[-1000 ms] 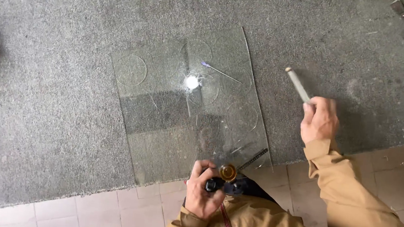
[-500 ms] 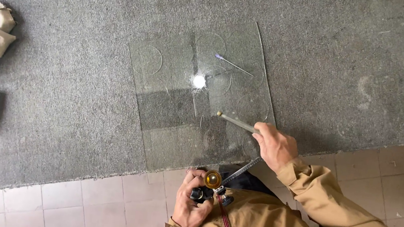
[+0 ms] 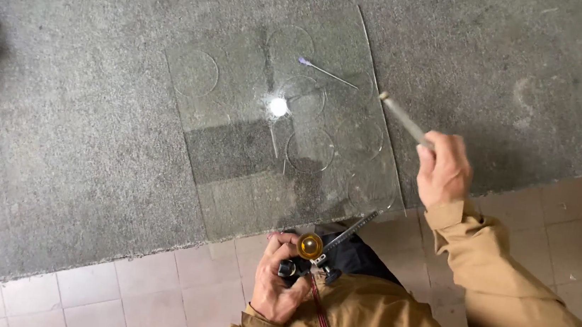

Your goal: Scoring circular patterns on a glass sheet using a circular cutter and applying lubricant

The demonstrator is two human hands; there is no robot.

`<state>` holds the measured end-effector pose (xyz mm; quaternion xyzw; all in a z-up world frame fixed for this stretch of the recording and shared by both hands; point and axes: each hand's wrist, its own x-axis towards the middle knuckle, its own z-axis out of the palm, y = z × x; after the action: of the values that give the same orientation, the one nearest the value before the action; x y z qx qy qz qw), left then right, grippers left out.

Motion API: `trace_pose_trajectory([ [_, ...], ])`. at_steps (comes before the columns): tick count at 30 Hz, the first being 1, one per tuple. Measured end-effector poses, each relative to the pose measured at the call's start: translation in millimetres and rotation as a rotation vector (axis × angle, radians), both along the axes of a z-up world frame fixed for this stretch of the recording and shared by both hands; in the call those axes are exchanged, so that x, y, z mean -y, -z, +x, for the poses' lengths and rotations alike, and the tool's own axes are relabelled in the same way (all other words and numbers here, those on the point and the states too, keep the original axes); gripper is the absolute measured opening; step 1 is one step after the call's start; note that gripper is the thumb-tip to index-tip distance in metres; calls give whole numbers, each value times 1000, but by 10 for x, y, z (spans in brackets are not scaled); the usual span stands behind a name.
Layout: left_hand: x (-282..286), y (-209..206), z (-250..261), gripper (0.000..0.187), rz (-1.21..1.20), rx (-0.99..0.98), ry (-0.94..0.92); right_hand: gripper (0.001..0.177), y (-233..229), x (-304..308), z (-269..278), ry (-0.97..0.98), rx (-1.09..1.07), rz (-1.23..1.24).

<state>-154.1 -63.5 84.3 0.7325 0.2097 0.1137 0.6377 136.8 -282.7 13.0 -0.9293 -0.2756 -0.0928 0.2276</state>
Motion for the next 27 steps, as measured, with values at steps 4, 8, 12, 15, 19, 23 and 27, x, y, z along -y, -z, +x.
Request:
trace_pose_trajectory([
  [4,-67,166,280,30,255,-32,85,15,73,257,291,136,50,15],
  [8,-139,424,603,32,399,-22,133,27,-114,235,284,120,174,-57],
  [12,-133,495,765,33,423,-30,170,18,-271,-6,-152,-107,-170,137],
  [15,-124,502,776,35,422,-25,212,24,-398,-140,-443,-377,-382,123],
  [19,-100,494,783,34,430,-9,187,19,-439,-159,-519,-482,-536,34],
  [23,-96,601,752,44,457,40,83,14,-535,-257,-512,-441,-554,41],
  [27,-260,561,738,55,482,22,-62,11,-524,-503,-491,-460,-535,70],
])
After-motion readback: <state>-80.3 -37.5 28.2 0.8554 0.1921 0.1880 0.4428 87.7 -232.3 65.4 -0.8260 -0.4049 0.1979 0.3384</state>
